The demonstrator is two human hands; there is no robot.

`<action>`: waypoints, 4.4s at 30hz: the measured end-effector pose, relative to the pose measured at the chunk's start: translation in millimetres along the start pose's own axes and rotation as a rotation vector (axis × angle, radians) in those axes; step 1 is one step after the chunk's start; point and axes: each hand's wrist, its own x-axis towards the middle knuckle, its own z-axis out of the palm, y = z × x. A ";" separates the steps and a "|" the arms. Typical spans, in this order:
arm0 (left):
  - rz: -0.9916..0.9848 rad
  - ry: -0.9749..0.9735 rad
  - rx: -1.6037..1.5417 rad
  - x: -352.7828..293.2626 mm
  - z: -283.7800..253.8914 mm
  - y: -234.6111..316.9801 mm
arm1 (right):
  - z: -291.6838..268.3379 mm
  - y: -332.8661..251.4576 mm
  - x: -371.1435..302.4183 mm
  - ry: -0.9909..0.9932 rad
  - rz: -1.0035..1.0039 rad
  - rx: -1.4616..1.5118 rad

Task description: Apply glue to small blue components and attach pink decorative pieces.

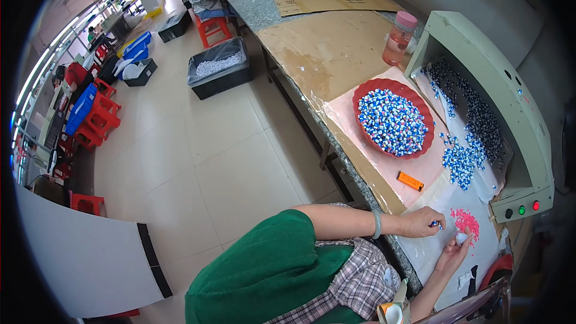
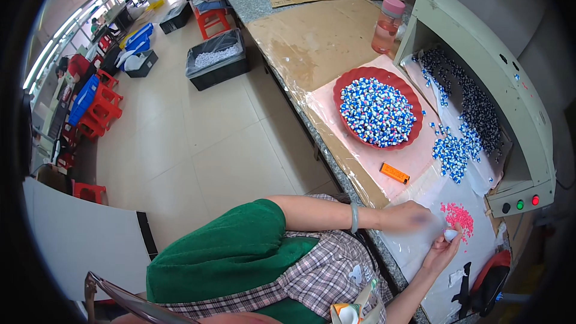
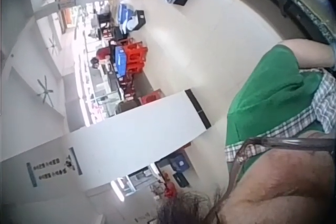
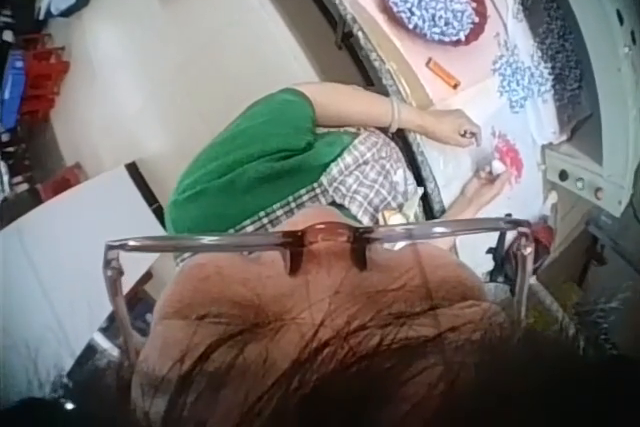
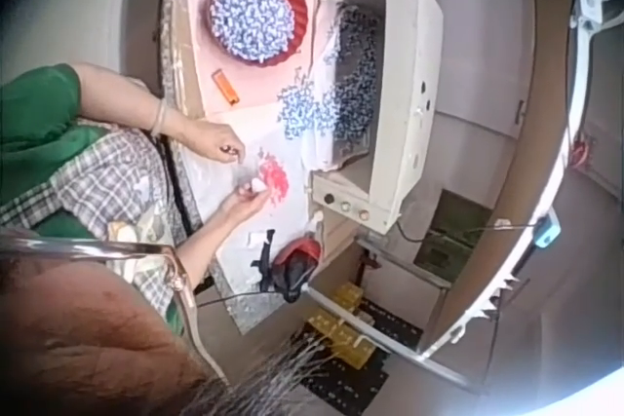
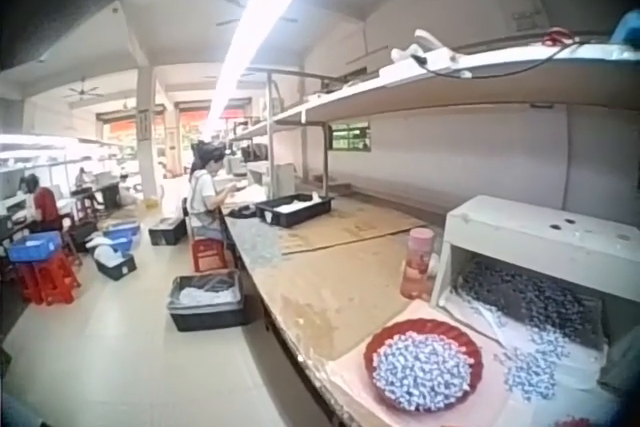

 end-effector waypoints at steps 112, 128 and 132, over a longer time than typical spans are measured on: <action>-0.581 -0.145 -0.394 8.5 -12.2 18.0 | 12.3 -43.6 -31.6 0.109 -0.223 -0.247; -0.568 -0.230 -0.276 15.4 -7.4 15.5 | -19.0 -37.7 22.1 0.165 -0.277 -1.318; -0.549 -0.249 -0.291 13.0 -8.8 12.1 | -15.0 -33.3 26.8 0.127 -0.379 -1.494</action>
